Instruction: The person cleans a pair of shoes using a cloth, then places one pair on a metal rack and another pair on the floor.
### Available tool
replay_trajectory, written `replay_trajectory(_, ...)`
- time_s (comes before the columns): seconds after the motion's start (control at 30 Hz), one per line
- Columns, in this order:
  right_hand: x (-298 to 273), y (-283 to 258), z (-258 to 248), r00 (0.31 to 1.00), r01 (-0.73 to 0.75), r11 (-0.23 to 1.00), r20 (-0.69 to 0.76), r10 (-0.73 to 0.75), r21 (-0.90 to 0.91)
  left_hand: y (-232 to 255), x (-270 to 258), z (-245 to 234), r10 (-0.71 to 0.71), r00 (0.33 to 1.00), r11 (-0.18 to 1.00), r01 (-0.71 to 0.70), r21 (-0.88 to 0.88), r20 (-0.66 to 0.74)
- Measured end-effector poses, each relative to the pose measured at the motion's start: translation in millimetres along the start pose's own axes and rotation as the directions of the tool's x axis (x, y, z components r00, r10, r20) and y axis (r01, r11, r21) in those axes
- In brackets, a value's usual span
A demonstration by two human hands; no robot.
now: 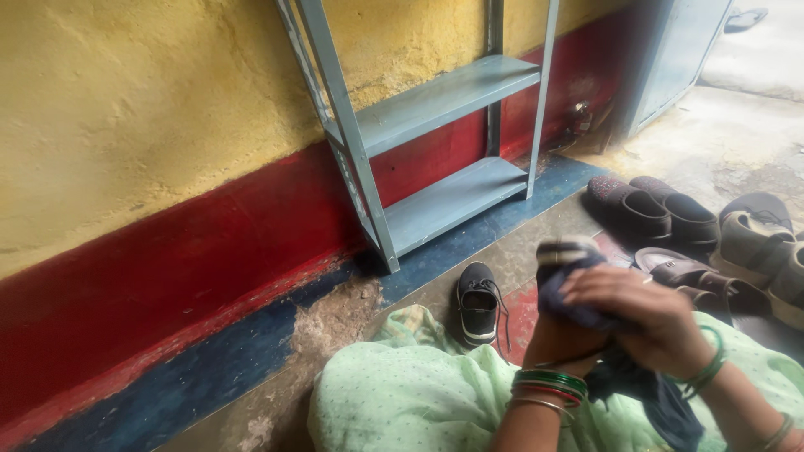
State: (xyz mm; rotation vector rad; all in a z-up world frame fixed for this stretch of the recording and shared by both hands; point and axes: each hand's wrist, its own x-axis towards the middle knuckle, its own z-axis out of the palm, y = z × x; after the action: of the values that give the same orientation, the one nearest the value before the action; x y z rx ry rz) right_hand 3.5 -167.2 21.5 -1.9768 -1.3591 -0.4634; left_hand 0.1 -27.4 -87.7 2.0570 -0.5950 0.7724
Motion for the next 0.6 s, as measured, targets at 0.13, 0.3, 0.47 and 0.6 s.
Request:
replay_trajectory(0.13, -25, 31, -3, 0.953, -0.208, 0.897, -0.124, 0.275, 0.391, 9, 20, -19, -0.117, 0.938, 0.918, -0.023, 0.397, 0.325)
replay_trajectory(0.3, -8, 7, -5, 0.956, -0.149, 0.917, -0.182, 0.229, 0.369, 0, 13, -8, -0.071, 0.965, 0.922, -0.032, 0.385, 0.251)
replay_trajectory(0.47, 28, -11, -15, 0.993, -0.02, 0.999, 0.115, 0.015, 0.044, 7, 8, 7, 0.126, 0.992, 0.948, -0.128, 0.291, 0.025)
replay_trajectory(0.6, 11, 1, -5, 0.987, -0.047, 0.96, -0.132, 0.086, 0.278, 3, 19, -2, -0.004, 0.996, 0.946, -0.025, 0.322, 0.088)
